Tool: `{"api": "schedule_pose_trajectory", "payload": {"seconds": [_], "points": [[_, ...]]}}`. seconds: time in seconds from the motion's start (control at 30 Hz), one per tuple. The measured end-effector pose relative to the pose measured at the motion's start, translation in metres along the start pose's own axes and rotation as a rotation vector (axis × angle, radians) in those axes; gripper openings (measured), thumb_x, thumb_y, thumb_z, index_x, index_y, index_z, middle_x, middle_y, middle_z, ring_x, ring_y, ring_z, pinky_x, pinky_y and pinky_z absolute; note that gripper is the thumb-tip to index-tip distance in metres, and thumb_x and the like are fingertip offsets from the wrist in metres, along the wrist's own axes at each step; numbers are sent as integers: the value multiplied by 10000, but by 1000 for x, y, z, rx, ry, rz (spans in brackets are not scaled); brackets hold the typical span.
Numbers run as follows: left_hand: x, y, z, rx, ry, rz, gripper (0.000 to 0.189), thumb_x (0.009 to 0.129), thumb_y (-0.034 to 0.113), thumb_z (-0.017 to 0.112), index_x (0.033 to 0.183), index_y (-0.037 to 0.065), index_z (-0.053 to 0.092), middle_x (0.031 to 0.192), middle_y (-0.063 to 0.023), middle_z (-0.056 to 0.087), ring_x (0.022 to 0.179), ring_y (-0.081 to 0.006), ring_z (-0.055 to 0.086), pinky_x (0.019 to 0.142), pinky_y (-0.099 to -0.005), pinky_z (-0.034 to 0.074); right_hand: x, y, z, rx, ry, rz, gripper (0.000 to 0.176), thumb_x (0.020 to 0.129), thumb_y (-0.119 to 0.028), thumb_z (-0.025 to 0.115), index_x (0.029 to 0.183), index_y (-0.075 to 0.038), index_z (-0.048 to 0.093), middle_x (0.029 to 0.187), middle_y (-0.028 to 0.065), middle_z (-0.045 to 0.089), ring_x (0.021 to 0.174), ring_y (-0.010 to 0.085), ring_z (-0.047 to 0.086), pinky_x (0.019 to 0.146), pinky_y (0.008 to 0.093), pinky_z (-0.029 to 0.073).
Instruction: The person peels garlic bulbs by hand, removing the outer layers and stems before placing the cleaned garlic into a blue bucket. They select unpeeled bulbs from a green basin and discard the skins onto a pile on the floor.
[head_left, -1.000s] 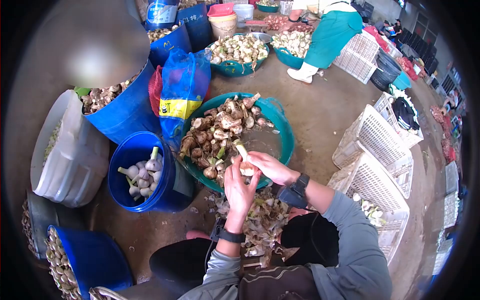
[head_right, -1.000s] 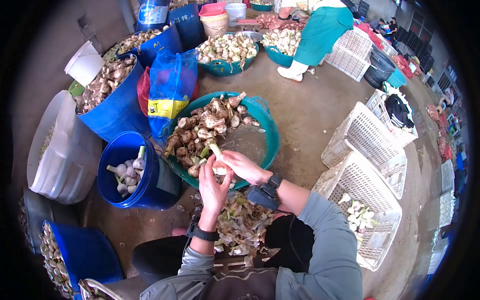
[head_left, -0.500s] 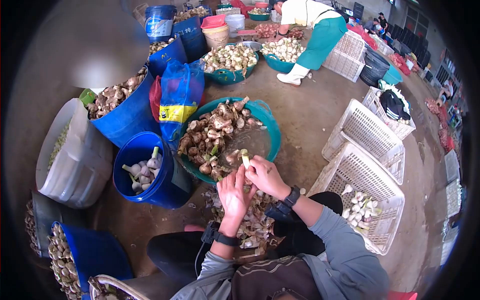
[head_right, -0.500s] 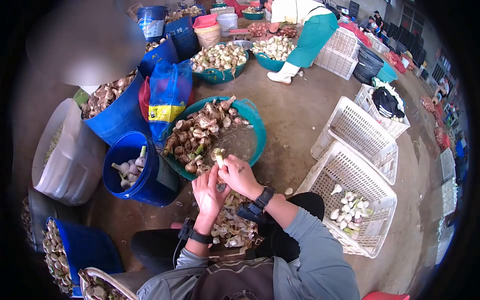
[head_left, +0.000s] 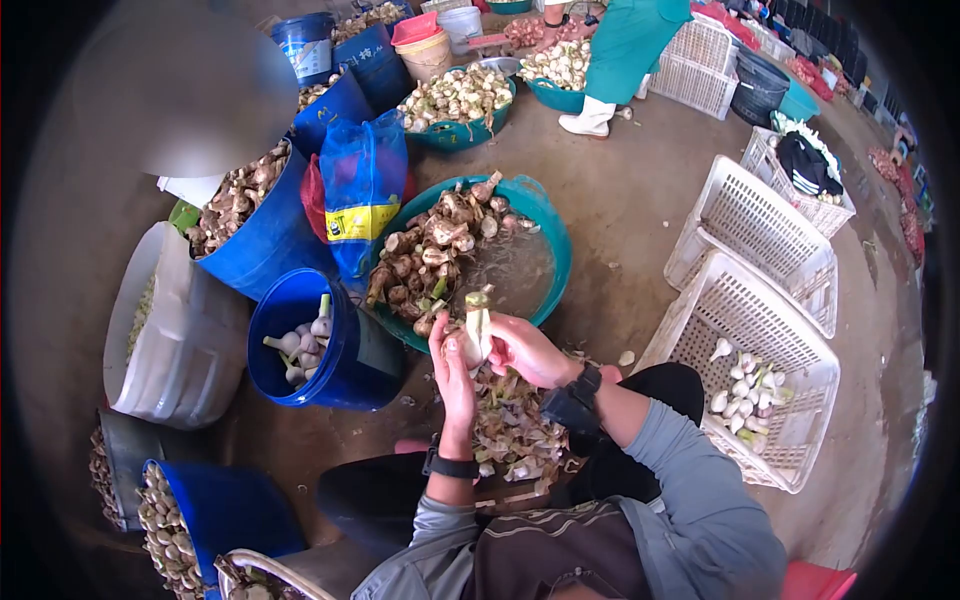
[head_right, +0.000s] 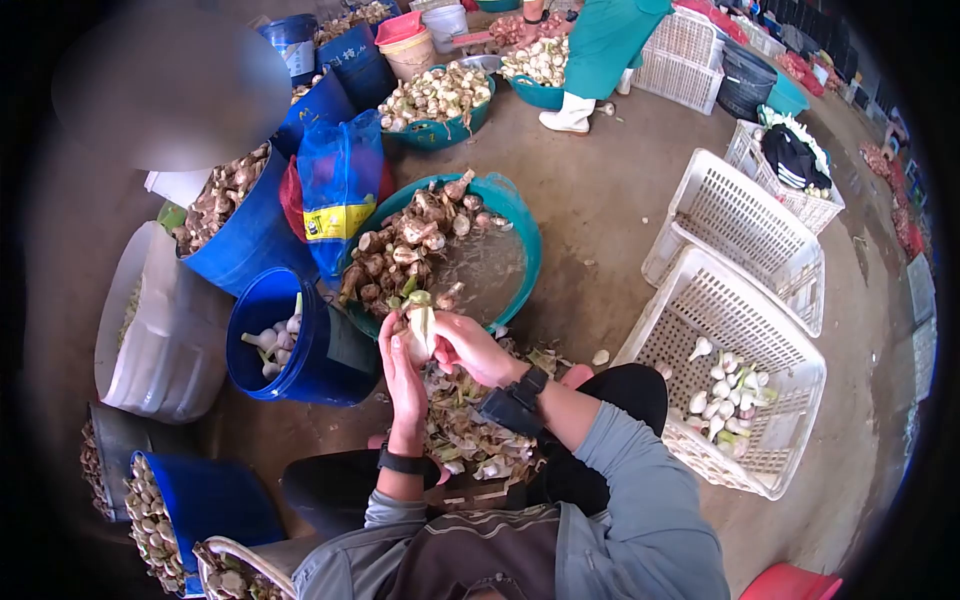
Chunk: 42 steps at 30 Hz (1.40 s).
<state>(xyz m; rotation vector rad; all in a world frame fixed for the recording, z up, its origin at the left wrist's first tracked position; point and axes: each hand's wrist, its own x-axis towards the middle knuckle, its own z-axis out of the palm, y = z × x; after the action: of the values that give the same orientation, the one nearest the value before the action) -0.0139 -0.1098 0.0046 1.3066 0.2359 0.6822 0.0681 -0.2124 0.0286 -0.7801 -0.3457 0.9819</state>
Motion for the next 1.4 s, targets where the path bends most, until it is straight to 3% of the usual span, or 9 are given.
{"api": "schedule_pose_trajectory", "payload": {"seconds": [0.37,0.53,0.7,0.77,0.9,1.07,1.23,1.3,1.4], "points": [[20,25,-20,-328,-120,-695,416,917,373,392,1159,75,550,929,-38,634,754,-132,594,566,-249,465,-4,-12,-6,-988,-124,-454,243,863,-54,541,1090,29,567,925,143,656,801,181,620,743,302,487],[2,25,-7,216,-106,-60,432,943,308,468,1283,80,331,1051,-72,551,750,-112,546,545,-219,430,-5,-2,3,-87,-100,3,325,952,-106,421,1267,-31,449,683,-14,486,554,43,472,488,225,413],[7,1,-9,-68,56,-92,317,940,321,466,1152,85,460,983,-49,562,779,-87,541,582,-222,446,-8,-10,6,-737,-127,-104,285,918,-73,447,1184,16,494,837,59,564,652,123,568,556,280,479],[5,26,3,-108,97,-374,301,944,355,426,1067,101,532,914,-5,578,753,-76,545,557,-213,430,-3,-1,-8,-1325,-93,-831,273,848,-27,481,1115,5,525,920,142,588,804,272,600,685,358,497],[10,28,7,-174,97,-554,323,932,415,427,1075,151,547,884,43,577,674,-49,503,482,-176,324,5,-8,-14,-1202,-75,-754,196,854,-35,507,1046,-3,531,938,172,565,866,324,574,781,357,470],[1,21,4,429,-99,44,658,845,292,638,1299,12,253,1100,-134,535,957,-229,562,830,-361,455,2,-5,-7,-360,16,-77,190,950,-207,475,1053,-63,544,741,-33,505,529,14,420,445,173,329],[-1,14,-10,627,13,202,537,839,272,630,1231,20,363,1036,-168,566,962,-275,580,842,-368,459,-3,5,-9,-26,-40,141,153,928,-123,463,1026,-42,550,729,-12,505,552,49,455,477,209,370],[2,12,-3,424,128,252,363,883,272,560,1137,44,435,842,-90,581,740,-184,584,655,-294,487,-1,9,-11,-972,40,-353,136,883,-58,493,989,-4,559,766,47,536,582,153,508,529,285,423],[7,18,-8,-86,68,-371,325,948,368,399,1083,76,448,703,-1,495,527,-57,439,426,-195,329,5,-1,-14,-1211,25,-786,179,843,-29,527,1011,27,554,890,127,572,686,288,550,610,331,461]]}}
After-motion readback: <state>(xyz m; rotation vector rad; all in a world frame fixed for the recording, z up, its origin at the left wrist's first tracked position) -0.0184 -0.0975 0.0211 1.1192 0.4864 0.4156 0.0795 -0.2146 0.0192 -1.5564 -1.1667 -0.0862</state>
